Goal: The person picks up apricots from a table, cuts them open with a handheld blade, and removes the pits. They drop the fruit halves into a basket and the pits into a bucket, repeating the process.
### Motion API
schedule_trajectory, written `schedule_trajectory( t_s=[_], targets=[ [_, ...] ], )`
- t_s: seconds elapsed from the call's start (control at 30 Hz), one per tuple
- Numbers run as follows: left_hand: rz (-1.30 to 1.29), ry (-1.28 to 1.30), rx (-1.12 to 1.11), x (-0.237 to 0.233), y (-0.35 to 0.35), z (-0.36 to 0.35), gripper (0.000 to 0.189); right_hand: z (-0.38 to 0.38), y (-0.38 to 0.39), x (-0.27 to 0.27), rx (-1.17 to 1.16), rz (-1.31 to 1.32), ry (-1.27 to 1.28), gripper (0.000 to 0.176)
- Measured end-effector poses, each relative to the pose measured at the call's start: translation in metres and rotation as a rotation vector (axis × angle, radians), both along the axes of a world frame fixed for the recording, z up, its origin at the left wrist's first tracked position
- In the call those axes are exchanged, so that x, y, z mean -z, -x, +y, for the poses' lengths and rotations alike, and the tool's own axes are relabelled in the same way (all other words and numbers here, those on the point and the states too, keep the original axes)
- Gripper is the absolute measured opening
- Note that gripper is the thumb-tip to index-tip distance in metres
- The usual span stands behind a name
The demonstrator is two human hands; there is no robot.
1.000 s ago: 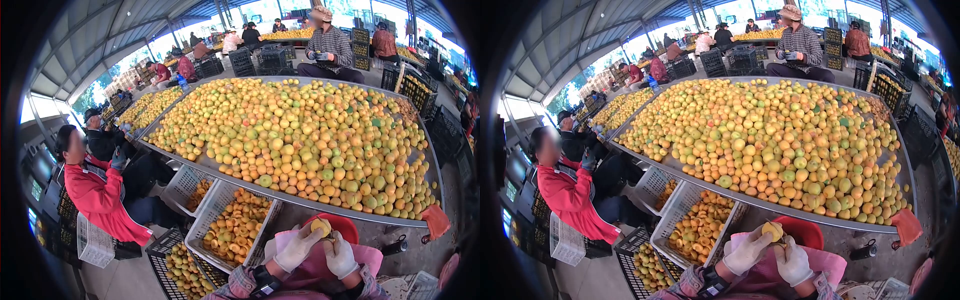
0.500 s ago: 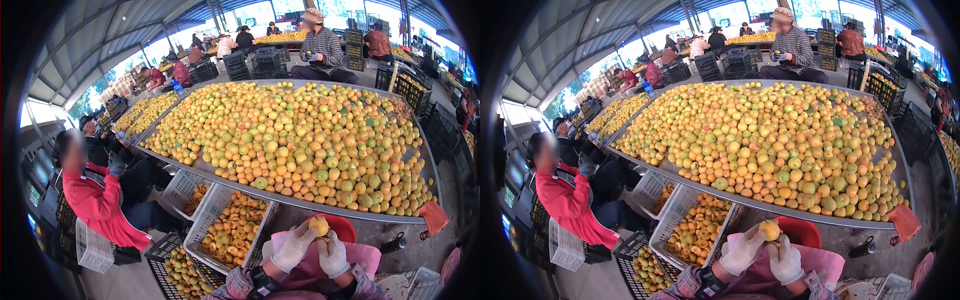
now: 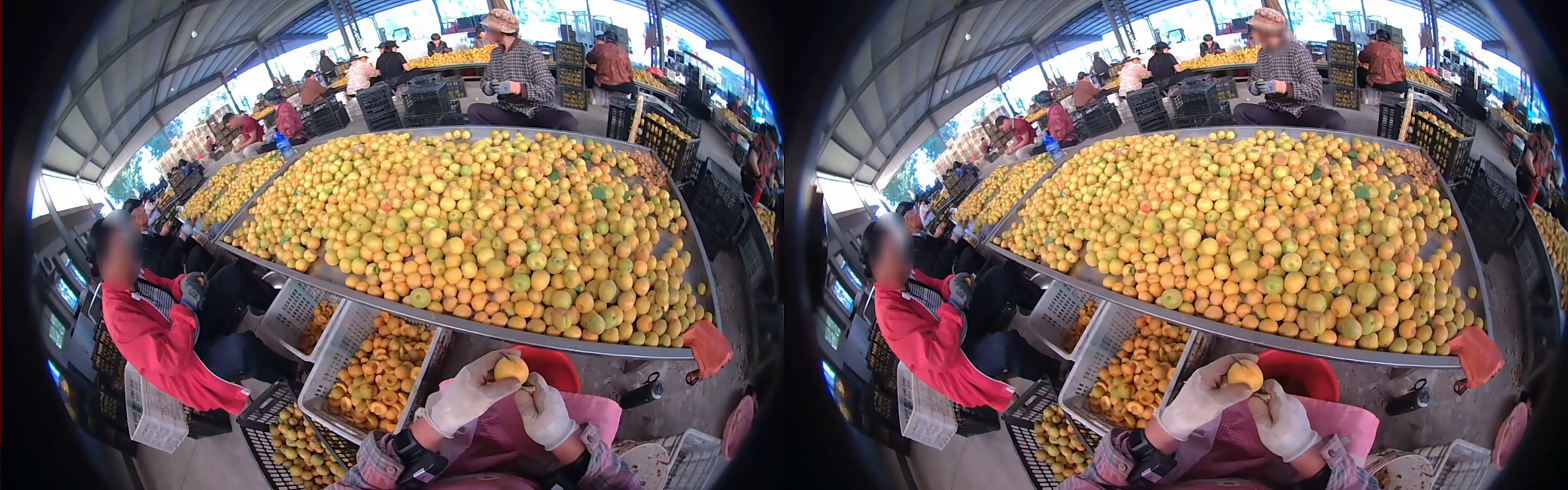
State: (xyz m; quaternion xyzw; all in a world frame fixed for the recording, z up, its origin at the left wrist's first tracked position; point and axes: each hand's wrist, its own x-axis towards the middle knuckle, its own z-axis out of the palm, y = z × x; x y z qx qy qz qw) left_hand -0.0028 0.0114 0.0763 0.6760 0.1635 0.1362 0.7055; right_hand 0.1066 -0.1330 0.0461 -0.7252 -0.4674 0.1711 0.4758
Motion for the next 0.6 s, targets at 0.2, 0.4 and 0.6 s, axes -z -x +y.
schedule_trajectory(
  t_s=[0.2,0.4,0.6],
  targets=[
    [-0.200,0.546,-0.111,0.017,-0.010,-0.031,0.044,0.010,0.010,0.009,0.123,-0.009,-0.154,0.025],
    [-0.107,0.503,-0.085,0.016,-0.007,-0.023,0.044,0.002,0.003,-0.004,0.077,-0.039,-0.065,0.023],
    [-0.009,0.004,-0.038,0.002,-0.001,-0.003,0.041,-0.004,-0.003,-0.015,-0.021,-0.070,0.004,0.021]
  ],
)
